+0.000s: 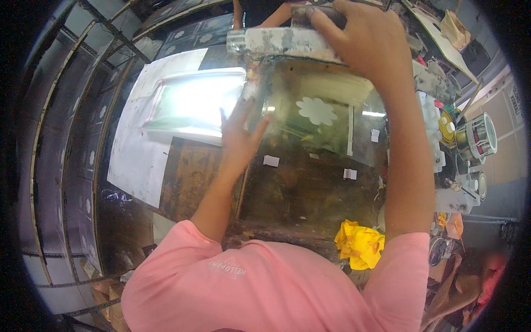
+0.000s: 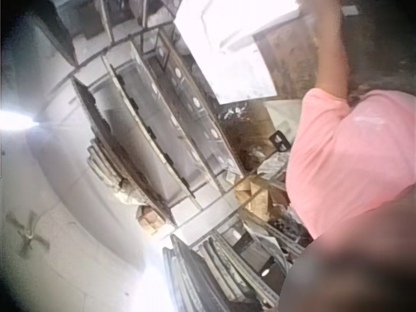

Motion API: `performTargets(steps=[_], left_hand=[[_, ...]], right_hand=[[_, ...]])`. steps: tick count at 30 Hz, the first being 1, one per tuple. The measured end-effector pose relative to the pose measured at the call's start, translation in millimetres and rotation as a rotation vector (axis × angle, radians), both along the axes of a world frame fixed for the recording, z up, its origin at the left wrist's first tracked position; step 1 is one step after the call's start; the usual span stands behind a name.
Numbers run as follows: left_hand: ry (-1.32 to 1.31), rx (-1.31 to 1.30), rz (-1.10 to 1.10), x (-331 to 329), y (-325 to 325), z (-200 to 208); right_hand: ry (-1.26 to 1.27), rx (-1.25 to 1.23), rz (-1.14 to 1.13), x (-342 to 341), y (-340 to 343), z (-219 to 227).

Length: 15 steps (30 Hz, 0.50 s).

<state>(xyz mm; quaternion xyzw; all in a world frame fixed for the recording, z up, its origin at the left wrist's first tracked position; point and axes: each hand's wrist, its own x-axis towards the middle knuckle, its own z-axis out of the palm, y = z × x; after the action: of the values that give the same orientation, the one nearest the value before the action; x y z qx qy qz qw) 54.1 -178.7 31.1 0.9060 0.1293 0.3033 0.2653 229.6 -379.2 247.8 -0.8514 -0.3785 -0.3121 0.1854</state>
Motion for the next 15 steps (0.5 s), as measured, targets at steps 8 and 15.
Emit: performTargets(steps=[8, 15], left_hand=[[0.068, 0.116, 0.275, -38, 152, -13], [0.298, 0.27, 0.683, -44, 231, -37]], right_hand=[[-0.048, 0.02, -0.022, -4, -5, -15], [-0.023, -0.025, -0.028, -4, -4, -13]])
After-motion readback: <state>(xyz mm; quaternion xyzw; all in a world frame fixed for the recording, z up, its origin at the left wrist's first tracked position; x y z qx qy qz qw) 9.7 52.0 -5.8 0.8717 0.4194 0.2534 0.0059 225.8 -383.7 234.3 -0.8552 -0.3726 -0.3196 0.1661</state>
